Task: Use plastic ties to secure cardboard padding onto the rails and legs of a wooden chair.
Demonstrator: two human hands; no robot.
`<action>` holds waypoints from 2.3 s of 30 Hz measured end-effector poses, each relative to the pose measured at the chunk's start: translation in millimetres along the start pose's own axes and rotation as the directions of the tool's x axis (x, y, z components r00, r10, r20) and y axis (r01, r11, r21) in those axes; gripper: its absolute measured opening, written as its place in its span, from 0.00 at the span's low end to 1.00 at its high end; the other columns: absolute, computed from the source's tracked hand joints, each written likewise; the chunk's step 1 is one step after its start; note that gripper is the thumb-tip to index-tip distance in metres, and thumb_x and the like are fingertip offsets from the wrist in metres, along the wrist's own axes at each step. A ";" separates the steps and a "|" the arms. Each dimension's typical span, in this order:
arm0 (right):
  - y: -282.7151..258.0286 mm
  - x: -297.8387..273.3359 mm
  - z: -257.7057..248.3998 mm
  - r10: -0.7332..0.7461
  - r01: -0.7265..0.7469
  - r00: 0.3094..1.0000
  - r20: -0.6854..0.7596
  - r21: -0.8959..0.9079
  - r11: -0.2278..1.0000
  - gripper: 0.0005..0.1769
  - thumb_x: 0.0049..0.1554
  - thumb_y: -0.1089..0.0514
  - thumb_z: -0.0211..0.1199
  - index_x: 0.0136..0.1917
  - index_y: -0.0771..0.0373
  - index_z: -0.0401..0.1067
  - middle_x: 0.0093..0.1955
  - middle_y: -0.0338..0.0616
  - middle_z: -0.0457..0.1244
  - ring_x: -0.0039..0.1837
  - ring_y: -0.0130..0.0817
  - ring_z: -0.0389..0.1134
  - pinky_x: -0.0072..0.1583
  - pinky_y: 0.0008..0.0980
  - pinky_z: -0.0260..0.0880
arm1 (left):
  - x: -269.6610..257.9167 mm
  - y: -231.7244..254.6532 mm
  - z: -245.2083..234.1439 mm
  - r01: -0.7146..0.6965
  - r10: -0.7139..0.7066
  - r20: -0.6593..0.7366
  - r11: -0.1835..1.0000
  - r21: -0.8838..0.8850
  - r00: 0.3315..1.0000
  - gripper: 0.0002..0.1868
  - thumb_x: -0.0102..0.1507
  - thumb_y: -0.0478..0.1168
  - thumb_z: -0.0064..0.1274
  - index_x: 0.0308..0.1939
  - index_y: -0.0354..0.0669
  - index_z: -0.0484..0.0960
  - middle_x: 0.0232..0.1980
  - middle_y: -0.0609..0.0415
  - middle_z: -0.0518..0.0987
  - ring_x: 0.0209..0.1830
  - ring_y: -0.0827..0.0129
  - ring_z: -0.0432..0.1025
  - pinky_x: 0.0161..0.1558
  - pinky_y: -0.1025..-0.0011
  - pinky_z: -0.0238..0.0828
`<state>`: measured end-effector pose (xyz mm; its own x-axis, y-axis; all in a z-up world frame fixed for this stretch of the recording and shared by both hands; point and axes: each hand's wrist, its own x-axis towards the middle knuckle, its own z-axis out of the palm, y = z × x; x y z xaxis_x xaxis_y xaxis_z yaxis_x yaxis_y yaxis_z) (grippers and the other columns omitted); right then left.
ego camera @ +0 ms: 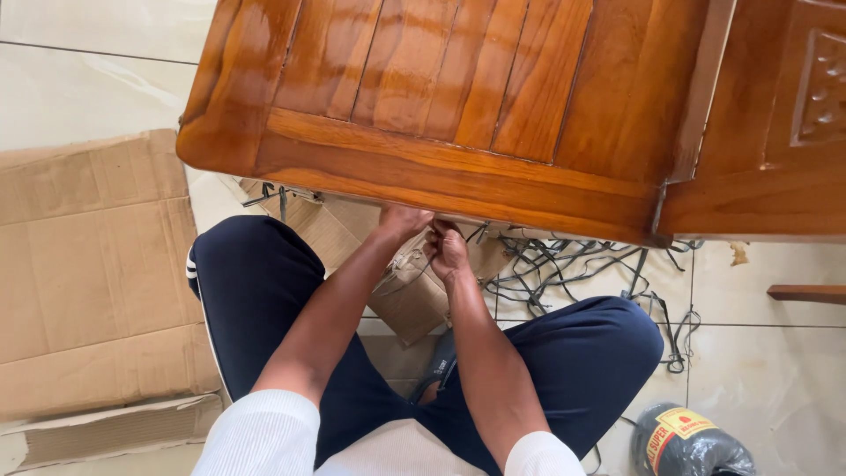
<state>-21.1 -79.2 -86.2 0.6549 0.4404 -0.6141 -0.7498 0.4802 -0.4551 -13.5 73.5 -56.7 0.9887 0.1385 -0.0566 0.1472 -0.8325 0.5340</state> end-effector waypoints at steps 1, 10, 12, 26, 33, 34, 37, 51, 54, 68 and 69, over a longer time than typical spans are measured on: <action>-0.6 -5.1 4.5 0.002 -0.003 0.999 -0.034 -0.030 1.000 0.01 0.63 0.57 0.59 0.49 0.51 0.70 0.40 0.28 0.62 0.36 0.21 0.57 0.34 0.23 0.52 | 1.1 -2.3 0.1 0.045 -0.045 0.027 0.999 -0.029 0.999 0.27 0.64 0.57 0.47 0.58 0.45 0.81 0.58 0.42 0.80 0.58 0.44 0.72 0.57 0.45 0.67; 18.4 -53.5 10.5 -0.089 0.036 0.969 -0.231 -0.225 0.974 0.11 0.60 0.54 0.64 0.56 0.56 0.76 0.45 0.35 0.67 0.35 0.18 0.58 0.33 0.19 0.53 | -17.9 0.2 -20.8 0.023 -0.059 -0.083 0.925 -0.379 0.995 0.24 0.64 0.59 0.54 0.43 0.41 0.87 0.42 0.45 0.86 0.43 0.53 0.78 0.51 0.56 0.71; 20.1 -63.4 17.7 -0.124 0.055 0.962 -0.243 -0.273 0.960 0.11 0.60 0.54 0.65 0.55 0.57 0.75 0.44 0.36 0.67 0.35 0.18 0.57 0.33 0.19 0.53 | -22.0 7.7 -35.5 0.118 -0.136 -0.009 0.893 -0.435 0.991 0.25 0.64 0.60 0.56 0.37 0.39 0.88 0.35 0.45 0.85 0.36 0.55 0.79 0.46 0.59 0.73; -54.0 -73.3 77.7 -0.450 0.294 0.886 -0.110 -0.619 0.728 0.10 0.63 0.54 0.61 0.43 0.60 0.76 0.34 0.32 0.64 0.31 0.19 0.56 0.32 0.23 0.52 | -32.2 21.7 -76.5 0.043 -0.033 0.028 0.828 -0.559 0.999 0.11 0.64 0.47 0.60 0.46 0.49 0.90 0.37 0.54 0.88 0.31 0.72 0.81 0.35 0.70 0.76; -75.7 -14.2 49.2 -0.305 0.194 0.951 -0.058 -0.656 0.730 0.10 0.60 0.53 0.66 0.41 0.61 0.75 0.33 0.35 0.63 0.31 0.23 0.57 0.32 0.25 0.53 | -30.8 10.4 -69.7 -0.134 0.133 -0.048 0.768 -0.626 0.990 0.09 0.61 0.42 0.64 0.44 0.48 0.89 0.40 0.55 0.88 0.35 0.73 0.82 0.40 0.73 0.79; -77.6 -11.2 49.1 -0.272 0.173 0.961 -0.048 -0.663 0.728 0.11 0.60 0.52 0.66 0.40 0.60 0.73 0.33 0.35 0.62 0.31 0.23 0.58 0.32 0.25 0.54 | -30.5 9.8 -70.5 -0.141 0.152 -0.031 0.803 -0.579 0.988 0.08 0.61 0.43 0.64 0.43 0.50 0.89 0.40 0.55 0.88 0.36 0.71 0.83 0.41 0.71 0.79; -78.9 -4.6 44.8 -0.218 0.138 0.975 -0.044 -0.649 0.748 0.12 0.61 0.50 0.64 0.41 0.59 0.72 0.33 0.36 0.62 0.32 0.25 0.59 0.33 0.26 0.55 | -29.9 10.2 -71.2 -0.132 0.159 0.017 0.873 -0.469 0.987 0.09 0.61 0.47 0.63 0.44 0.54 0.89 0.41 0.55 0.87 0.39 0.65 0.82 0.46 0.66 0.77; 1.4 -34.2 28.0 -0.702 0.482 0.692 -0.167 -0.617 0.622 0.24 0.73 0.42 0.44 0.49 0.63 0.69 0.35 0.43 0.61 0.32 0.28 0.61 0.33 0.29 0.63 | -16.2 10.3 -50.1 -0.031 0.037 0.029 0.985 -0.171 0.999 0.26 0.66 0.62 0.50 0.60 0.53 0.81 0.60 0.44 0.79 0.60 0.47 0.71 0.59 0.49 0.64; 26.0 -31.3 15.6 -0.700 0.399 0.705 -0.116 -0.751 0.526 0.27 0.75 0.43 0.43 0.45 0.64 0.69 0.34 0.45 0.61 0.32 0.29 0.60 0.34 0.27 0.61 | -13.0 7.6 -41.9 0.019 -0.009 0.069 0.988 -0.156 0.998 0.31 0.67 0.65 0.47 0.62 0.48 0.79 0.61 0.41 0.78 0.61 0.46 0.70 0.60 0.48 0.62; 26.8 28.3 -11.5 -0.080 0.081 0.996 0.027 -0.025 0.996 0.14 0.61 0.65 0.48 0.57 0.60 0.72 0.51 0.39 0.66 0.54 0.32 0.65 0.59 0.39 0.67 | -8.5 -11.9 -19.8 -0.042 0.036 -0.040 0.981 -0.187 0.999 0.18 0.62 0.51 0.54 0.46 0.42 0.84 0.47 0.42 0.82 0.49 0.44 0.73 0.50 0.48 0.67; 29.8 32.5 -16.5 -0.076 0.077 0.997 0.030 -0.026 0.997 0.14 0.61 0.65 0.48 0.57 0.60 0.72 0.51 0.39 0.66 0.54 0.32 0.65 0.59 0.39 0.67 | -7.7 -15.7 -15.6 -0.039 0.031 -0.042 0.982 -0.186 0.999 0.18 0.62 0.51 0.54 0.46 0.42 0.84 0.47 0.42 0.82 0.49 0.44 0.73 0.50 0.48 0.67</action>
<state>-23.7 -63.2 -130.3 0.7126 0.4252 -0.5580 -0.6994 0.4926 -0.5179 -23.9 93.9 -51.4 0.9909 0.1346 -0.0046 0.1013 -0.7227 0.6837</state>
